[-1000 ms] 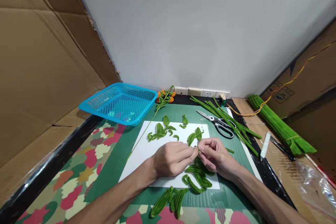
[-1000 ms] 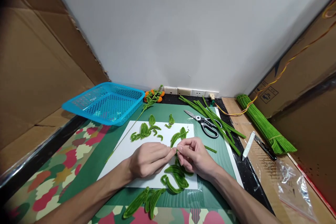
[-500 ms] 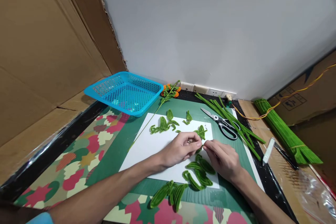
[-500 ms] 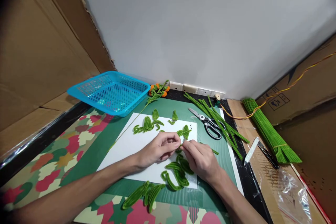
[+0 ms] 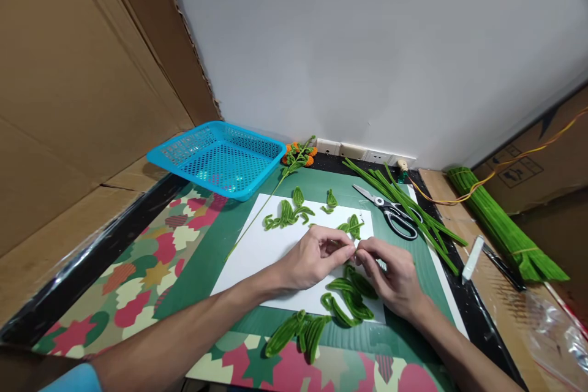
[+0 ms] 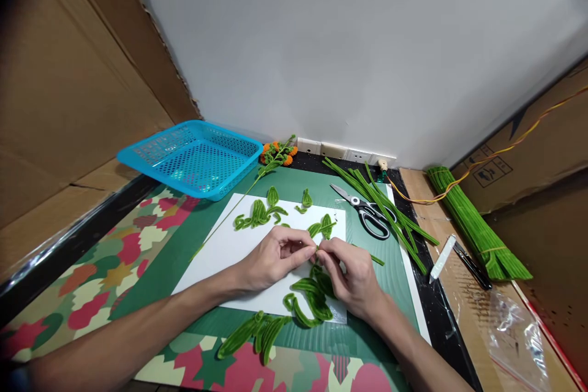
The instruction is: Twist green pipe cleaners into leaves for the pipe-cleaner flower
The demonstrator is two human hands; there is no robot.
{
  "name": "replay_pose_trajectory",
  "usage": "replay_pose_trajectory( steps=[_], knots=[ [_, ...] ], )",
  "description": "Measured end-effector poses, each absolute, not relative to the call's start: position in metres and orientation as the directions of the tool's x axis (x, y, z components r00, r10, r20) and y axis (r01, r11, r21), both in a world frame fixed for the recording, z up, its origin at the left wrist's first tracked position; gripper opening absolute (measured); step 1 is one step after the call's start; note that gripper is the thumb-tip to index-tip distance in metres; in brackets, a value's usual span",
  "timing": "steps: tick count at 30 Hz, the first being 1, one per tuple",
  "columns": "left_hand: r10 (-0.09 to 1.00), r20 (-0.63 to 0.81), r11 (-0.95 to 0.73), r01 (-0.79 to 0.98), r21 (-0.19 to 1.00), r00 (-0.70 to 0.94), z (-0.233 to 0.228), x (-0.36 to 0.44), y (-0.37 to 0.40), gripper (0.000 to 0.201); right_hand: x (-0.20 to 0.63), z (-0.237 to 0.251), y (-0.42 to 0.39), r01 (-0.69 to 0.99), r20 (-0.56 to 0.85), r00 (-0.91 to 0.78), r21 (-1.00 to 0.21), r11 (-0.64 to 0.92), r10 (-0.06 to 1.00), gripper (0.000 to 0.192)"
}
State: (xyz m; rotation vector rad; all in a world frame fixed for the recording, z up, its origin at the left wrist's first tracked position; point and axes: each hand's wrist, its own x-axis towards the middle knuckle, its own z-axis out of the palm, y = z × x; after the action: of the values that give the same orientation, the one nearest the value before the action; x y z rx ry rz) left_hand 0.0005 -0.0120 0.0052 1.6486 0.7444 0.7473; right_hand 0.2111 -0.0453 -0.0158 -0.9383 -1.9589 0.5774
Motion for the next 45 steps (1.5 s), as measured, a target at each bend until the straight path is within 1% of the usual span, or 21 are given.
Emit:
replay_pose_trajectory(
  steps=[3, 5, 6, 8, 10, 11, 12, 13, 14, 16, 17, 19, 21, 23, 25, 31, 34, 36, 39, 42, 45],
  knots=[
    [0.779, 0.218, -0.382, 0.169, 0.908, 0.588, 0.007, 0.0, -0.011, 0.027, 0.206, -0.017, -0.047, 0.232, 0.302, -0.257, -0.903, 0.362, 0.918, 0.026],
    [0.694, 0.378, -0.604, 0.211, 0.768, 0.613, 0.007, -0.002, -0.007, 0.026, 0.204, -0.019, -0.046, 0.035, 0.122, -0.246, -0.99, 0.134, 0.962, 0.03],
    [0.61, 0.464, -0.726, 0.219, 0.652, 0.642, 0.007, -0.003, -0.004, 0.026, 0.203, -0.02, -0.045, -0.073, 0.035, -0.269, -0.997, 0.016, 0.963, 0.032],
    [0.375, 0.578, -0.922, 0.226, 0.315, 0.725, 0.007, -0.007, 0.002, 0.026, 0.202, -0.021, -0.042, -0.244, -0.102, -0.359, -0.949, -0.199, 0.928, 0.037],
    [0.154, 0.597, -0.977, 0.211, -0.026, 0.788, 0.006, -0.01, 0.005, 0.027, 0.202, -0.02, -0.039, -0.31, -0.191, -0.451, -0.882, -0.354, 0.872, 0.04],
    [0.099, 0.578, -0.972, 0.202, -0.117, 0.81, 0.005, -0.011, 0.006, 0.027, 0.203, -0.019, -0.038, -0.31, -0.215, -0.475, -0.867, -0.391, 0.853, 0.041],
    [0.091, 0.56, -0.968, 0.206, -0.146, 0.823, 0.004, -0.012, 0.005, 0.027, 0.204, -0.018, -0.037, -0.296, -0.223, -0.478, -0.87, -0.394, 0.85, 0.041],
    [0.135, 0.547, -0.967, 0.23, -0.109, 0.826, 0.003, -0.011, 0.003, 0.026, 0.205, -0.018, -0.037, -0.263, -0.216, -0.457, -0.894, -0.363, 0.863, 0.041],
    [0.225, 0.53, -0.962, 0.274, -0.015, 0.818, 0.001, -0.01, 0.0, 0.025, 0.206, -0.017, -0.037, -0.206, -0.191, -0.418, -0.932, -0.298, 0.888, 0.041],
    [0.518, 0.479, -0.854, 0.4, 0.332, 0.709, -0.001, -0.005, -0.008, 0.024, 0.209, -0.017, -0.038, -0.019, -0.08, -0.32, -0.996, -0.091, 0.944, 0.039],
    [0.664, 0.394, -0.726, 0.422, 0.543, 0.636, -0.002, -0.002, -0.012, 0.025, 0.21, -0.018, -0.039, 0.094, -0.008, -0.291, -0.995, 0.02, 0.957, 0.037],
    [0.817, 0.167, -0.404, 0.342, 0.848, 0.552, -0.002, 0.002, -0.017, 0.028, 0.213, -0.019, -0.04, 0.291, 0.139, -0.291, -0.93, 0.226, 0.947, 0.032],
    [0.833, -0.069, -0.037, 0.181, 0.983, 0.548, -0.002, 0.006, -0.018, 0.031, 0.216, -0.022, -0.041, 0.411, 0.27, -0.329, -0.822, 0.394, 0.905, 0.025],
    [0.774, -0.23, 0.248, 0.051, 0.967, 0.59, -0.002, 0.007, -0.016, 0.032, 0.218, -0.025, -0.041, 0.475, 0.38, -0.371, -0.707, 0.525, 0.847, 0.017],
    [0.728, -0.296, 0.382, -0.008, 0.924, 0.618, -0.003, 0.008, -0.014, 0.034, 0.22, -0.028, -0.04, 0.501, 0.461, -0.405, -0.611, 0.613, 0.79, 0.012],
    [0.715, -0.279, 0.4, -0.048, 0.915, 0.641, -0.004, 0.006, -0.013, 0.039, 0.224, -0.03, -0.038, 0.519, 0.549, -0.486, -0.445, 0.73, 0.68, 0.018],
    [0.696, -0.269, 0.406, -0.057, 0.912, 0.666, -0.002, 0.003, -0.013, 0.04, 0.224, -0.029, -0.038, 0.504, 0.544, -0.493, -0.457, 0.733, 0.678, 0.02],
    [0.702, -0.253, 0.379, -0.049, 0.924, 0.665, -0.001, 0.002, -0.013, 0.04, 0.222, -0.027, -0.039, 0.482, 0.52, -0.475, -0.521, 0.704, 0.71, 0.019],
    [0.78, -0.151, 0.223, -0.044, 0.974, 0.607, 0.0, 0.004, -0.017, 0.036, 0.217, -0.025, -0.043, 0.412, 0.413, -0.388, -0.722, 0.555, 0.824, 0.019],
    [0.852, 0.066, -0.088, 0.017, 0.996, 0.519, 0.001, 0.006, -0.022, 0.028, 0.209, -0.023, -0.047, 0.169, 0.163, -0.268, -0.962, 0.213, 0.95, 0.03],
    [0.811, 0.299, -0.428, 0.162, 0.889, 0.503, 0.0, 0.005, -0.022, 0.018, 0.202, -0.021, -0.048, -0.165, -0.075, -0.296, -0.978, -0.129, 0.952, 0.039]
  ],
)
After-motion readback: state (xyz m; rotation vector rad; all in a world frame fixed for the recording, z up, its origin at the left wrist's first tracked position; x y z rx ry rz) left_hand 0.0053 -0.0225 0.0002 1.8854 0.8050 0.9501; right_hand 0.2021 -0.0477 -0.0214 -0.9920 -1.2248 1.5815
